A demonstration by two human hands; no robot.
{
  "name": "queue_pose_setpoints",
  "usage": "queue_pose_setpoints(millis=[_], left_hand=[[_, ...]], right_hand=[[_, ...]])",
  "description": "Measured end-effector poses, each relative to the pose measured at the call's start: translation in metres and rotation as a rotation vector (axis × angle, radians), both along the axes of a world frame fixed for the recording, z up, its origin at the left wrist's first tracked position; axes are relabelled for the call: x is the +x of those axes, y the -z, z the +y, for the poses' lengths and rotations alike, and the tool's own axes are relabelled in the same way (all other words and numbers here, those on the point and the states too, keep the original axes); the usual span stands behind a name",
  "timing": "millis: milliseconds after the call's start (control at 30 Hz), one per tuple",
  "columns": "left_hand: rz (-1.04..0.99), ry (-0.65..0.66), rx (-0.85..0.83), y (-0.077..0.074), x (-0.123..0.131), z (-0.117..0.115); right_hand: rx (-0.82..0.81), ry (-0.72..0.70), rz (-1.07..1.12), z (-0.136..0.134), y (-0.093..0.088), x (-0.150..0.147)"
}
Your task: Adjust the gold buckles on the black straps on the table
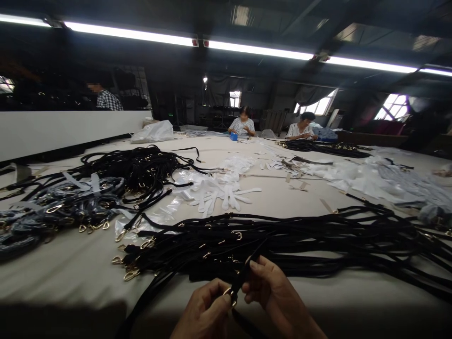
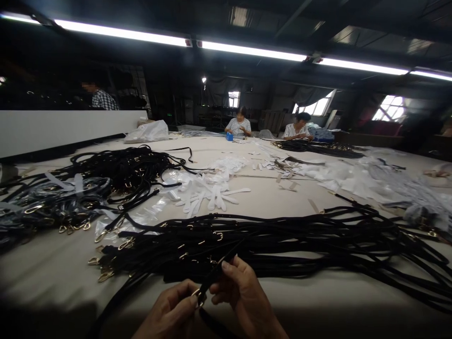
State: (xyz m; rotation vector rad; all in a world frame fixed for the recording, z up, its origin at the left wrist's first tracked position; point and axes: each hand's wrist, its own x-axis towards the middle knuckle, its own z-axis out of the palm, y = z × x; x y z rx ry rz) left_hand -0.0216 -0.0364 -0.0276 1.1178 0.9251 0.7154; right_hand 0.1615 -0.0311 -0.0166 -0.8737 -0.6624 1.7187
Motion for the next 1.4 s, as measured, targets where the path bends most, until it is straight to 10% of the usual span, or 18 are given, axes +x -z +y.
queue_pose_setpoints(millis=[700, 1400], left_hand=[[0.059, -0.067, 0.072, -0.004, 0.007, 0.0], [0.174, -0.118, 0.141, 0.0, 0.002, 0.0]], right_hand=[[0.132, -0.05, -0.221, -0.008, -0.011, 0.002], [0.528, 0.191, -0.993, -0.041, -0.019, -0.021]])
